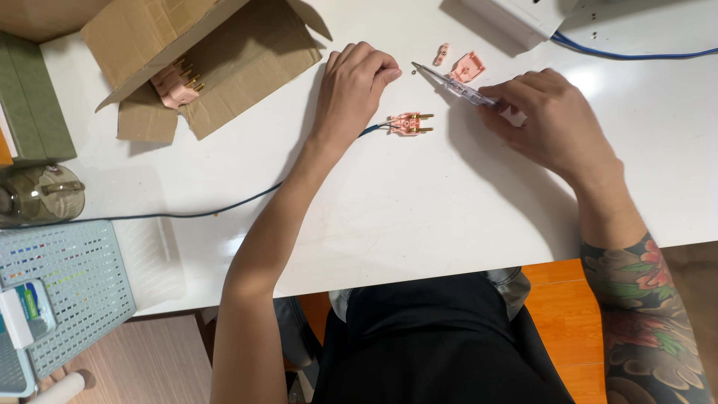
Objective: The person assembles an electric plug by placing wires into the internal components and using a screwdriver to tighten the screws.
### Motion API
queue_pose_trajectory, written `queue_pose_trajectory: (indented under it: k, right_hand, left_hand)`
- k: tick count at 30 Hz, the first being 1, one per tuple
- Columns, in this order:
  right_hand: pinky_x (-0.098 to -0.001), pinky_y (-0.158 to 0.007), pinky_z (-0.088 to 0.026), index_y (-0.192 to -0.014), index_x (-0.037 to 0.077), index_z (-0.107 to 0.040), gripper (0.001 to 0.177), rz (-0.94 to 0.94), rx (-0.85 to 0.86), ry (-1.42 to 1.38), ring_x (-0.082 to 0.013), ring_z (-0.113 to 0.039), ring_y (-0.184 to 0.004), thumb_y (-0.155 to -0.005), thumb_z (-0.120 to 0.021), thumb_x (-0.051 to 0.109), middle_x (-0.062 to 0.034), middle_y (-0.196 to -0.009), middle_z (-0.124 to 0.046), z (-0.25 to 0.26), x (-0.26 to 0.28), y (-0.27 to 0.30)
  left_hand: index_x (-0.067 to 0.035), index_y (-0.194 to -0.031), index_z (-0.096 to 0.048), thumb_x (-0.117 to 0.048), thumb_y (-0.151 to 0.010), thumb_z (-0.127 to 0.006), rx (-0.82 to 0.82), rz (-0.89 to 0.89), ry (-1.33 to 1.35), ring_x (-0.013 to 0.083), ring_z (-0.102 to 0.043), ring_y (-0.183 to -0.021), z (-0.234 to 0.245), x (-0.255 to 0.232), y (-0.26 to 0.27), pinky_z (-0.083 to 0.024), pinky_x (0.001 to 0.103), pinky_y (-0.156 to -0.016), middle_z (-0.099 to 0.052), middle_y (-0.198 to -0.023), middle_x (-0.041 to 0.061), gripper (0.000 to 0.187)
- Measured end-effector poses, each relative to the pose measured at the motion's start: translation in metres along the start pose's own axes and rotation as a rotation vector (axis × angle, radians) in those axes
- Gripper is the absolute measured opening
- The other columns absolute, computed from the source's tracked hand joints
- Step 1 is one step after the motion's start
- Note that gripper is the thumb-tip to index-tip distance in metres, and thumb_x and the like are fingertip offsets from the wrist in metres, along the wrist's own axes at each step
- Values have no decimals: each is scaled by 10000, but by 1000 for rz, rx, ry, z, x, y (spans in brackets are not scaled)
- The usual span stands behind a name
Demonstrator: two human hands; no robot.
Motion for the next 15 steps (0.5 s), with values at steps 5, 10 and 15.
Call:
queue_pose_trajectory:
  k: [5,10,15]
  right_hand:
    - [-458,-900,-585,-1379,43,-837,267,-71,67,-22,-330,-703,-815,-1118,-837,99,-86,-934,-785,-8,2,2]
    - [-466,-899,-590,-1399,49,-810,279,-90,98,-49,-330,-708,-815,-1135,-819,137,-91,-919,-777,-14,7,-3]
    - [-483,-897,-574,-1406,-22,-832,308,-77,-30,-46,-322,-675,-852,-1178,-908,170,-65,-932,-752,-8,3,-10]
  left_hand:
    - [-216,-1031,-792,-303,-1116,-787,-40,-12,14,182,-617,-944,-5,-12,-3,-451,382,-846,-681,-980,-82,122]
    - [-207,-1071,-854,-335,-1116,-789,-72,-22,46,173,-627,-957,0,-12,0,-457,379,-821,-711,-986,-89,151]
    - [-126,-1267,-831,-228,-1182,-736,-67,-34,154,230,-654,-1004,42,-28,21,-448,386,-893,-758,-1047,-8,163]
Point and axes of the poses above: each hand's wrist, its own y-axis away from the middle knuckle, its own z-axis out of the back of the hand, x = y × z, the point moved 5 cm from there along -y, towards the middle knuckle
